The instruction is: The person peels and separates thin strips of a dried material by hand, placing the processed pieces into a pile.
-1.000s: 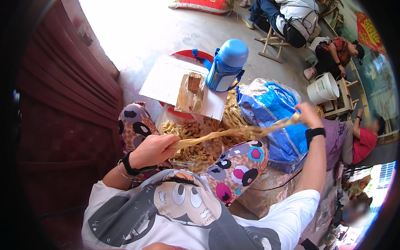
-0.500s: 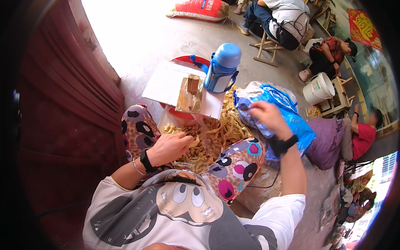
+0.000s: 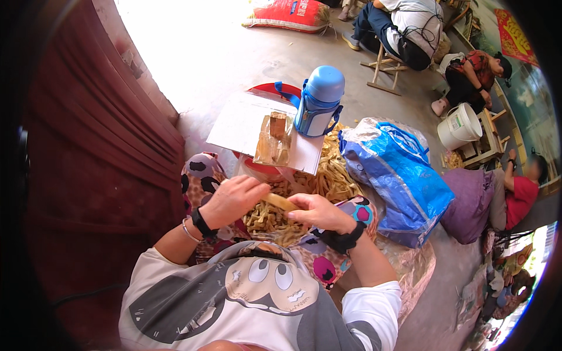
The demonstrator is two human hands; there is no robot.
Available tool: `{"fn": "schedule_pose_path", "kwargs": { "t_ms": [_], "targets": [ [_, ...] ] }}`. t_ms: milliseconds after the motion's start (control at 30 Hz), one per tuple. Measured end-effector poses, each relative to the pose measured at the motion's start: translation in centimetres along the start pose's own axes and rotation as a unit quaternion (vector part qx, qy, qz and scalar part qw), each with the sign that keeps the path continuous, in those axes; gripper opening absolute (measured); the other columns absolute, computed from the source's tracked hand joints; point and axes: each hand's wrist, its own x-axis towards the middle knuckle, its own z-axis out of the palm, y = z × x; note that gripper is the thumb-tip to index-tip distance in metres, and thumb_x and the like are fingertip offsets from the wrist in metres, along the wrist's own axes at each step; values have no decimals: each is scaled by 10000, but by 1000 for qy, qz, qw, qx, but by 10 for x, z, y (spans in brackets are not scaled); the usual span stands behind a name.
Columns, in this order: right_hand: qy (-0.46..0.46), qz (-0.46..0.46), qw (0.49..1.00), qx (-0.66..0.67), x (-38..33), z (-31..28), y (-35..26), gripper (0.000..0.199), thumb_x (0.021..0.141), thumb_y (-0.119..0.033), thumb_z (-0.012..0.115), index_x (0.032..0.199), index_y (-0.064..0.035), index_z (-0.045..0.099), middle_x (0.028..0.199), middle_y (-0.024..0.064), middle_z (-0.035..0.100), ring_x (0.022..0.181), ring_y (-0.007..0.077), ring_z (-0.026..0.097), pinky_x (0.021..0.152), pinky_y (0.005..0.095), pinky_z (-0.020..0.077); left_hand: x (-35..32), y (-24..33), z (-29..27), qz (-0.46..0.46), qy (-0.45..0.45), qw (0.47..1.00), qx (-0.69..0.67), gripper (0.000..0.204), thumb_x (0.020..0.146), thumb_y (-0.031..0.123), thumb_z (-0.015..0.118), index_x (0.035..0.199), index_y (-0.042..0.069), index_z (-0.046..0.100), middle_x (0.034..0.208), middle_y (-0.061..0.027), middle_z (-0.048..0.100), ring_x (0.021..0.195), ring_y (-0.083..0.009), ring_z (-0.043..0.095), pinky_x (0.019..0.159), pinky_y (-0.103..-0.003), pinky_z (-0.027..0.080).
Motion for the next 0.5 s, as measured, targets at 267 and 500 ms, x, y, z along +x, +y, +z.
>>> {"fn": "schedule_pose_path", "kwargs": {
  "t_ms": [267,500],
  "targets": [
    [-37,25,980,195,29,-8,11,167,914,-162,552,959,-3,578,724,27,602,596,59,563,432,162,418,6,-28,-3,-57,17,998,-25,170,787,110,591,943,50,562,835,-67,584,778,-235,591,664,-347,480],
    [33,-77,977,195,43,2,-1,324,867,-49,542,1189,-11,556,1053,37,629,738,45,587,552,158,475,-3,-2,29,-303,-220,674,-637,235,965,250,474,907,37,553,760,-38,613,641,-142,592,581,-246,481]
  ]
}}
